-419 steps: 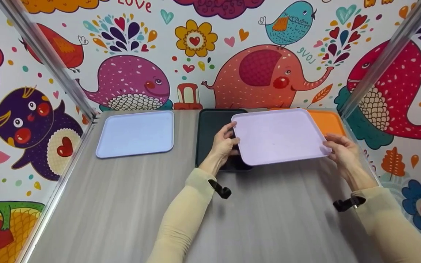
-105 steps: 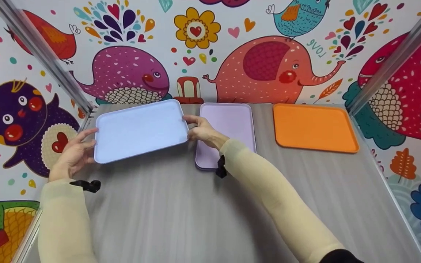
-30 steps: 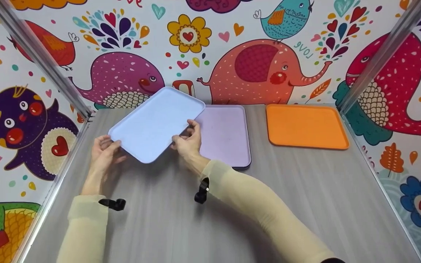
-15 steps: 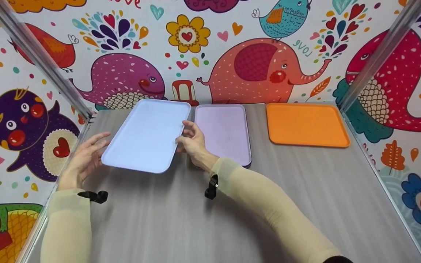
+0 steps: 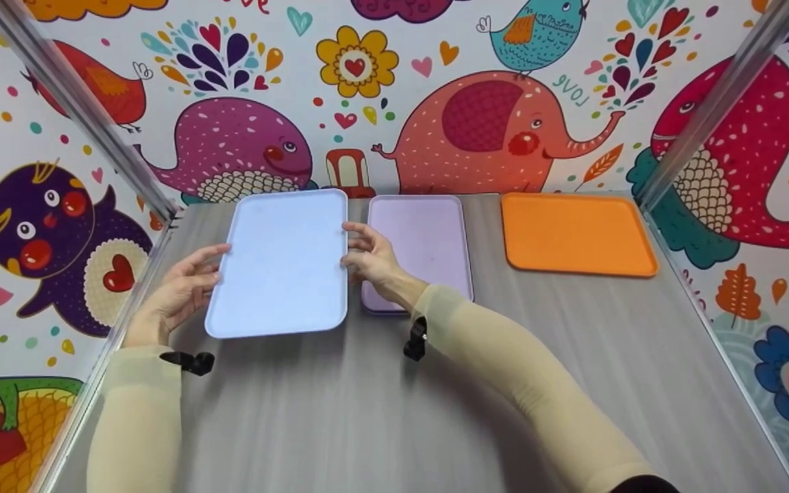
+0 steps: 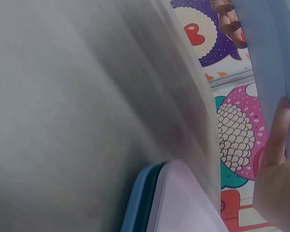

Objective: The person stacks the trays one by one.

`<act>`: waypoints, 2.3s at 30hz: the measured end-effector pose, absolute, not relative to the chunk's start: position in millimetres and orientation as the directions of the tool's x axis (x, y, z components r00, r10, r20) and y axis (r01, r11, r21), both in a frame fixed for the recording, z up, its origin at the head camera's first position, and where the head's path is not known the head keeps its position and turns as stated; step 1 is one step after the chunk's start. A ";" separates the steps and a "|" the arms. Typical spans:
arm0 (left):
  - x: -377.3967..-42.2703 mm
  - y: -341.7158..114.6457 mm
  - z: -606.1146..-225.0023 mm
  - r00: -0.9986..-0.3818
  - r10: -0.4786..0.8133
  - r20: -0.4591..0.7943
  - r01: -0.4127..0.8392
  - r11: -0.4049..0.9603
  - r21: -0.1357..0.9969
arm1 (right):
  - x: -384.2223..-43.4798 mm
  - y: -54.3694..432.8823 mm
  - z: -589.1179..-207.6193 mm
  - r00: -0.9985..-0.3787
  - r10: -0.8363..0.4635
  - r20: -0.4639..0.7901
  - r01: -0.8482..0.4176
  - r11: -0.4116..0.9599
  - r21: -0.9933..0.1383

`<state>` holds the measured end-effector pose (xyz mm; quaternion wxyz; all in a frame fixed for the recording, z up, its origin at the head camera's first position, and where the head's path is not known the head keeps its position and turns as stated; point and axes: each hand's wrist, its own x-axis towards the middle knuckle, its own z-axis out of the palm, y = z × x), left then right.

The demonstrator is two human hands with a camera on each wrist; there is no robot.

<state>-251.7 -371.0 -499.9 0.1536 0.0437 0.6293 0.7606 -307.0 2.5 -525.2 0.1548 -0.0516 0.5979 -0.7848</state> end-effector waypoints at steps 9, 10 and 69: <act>-259.5 -355.2 -496.8 -0.956 0.244 -0.164 -0.197 -0.119 0.973 | -315.1 20.8 -520.6 -0.943 -0.319 -0.094 0.178 -0.246 -0.953; -260.0 -353.6 -496.1 -0.957 0.236 -0.171 -0.202 -0.113 0.973 | -316.5 22.5 -519.9 -0.941 -0.324 -0.094 0.181 -0.251 -0.951; -325.1 -186.2 -532.8 -0.957 0.189 -0.219 -0.167 0.256 0.952 | -349.4 182.2 -541.5 -0.979 -0.177 -0.106 0.071 0.189 -0.979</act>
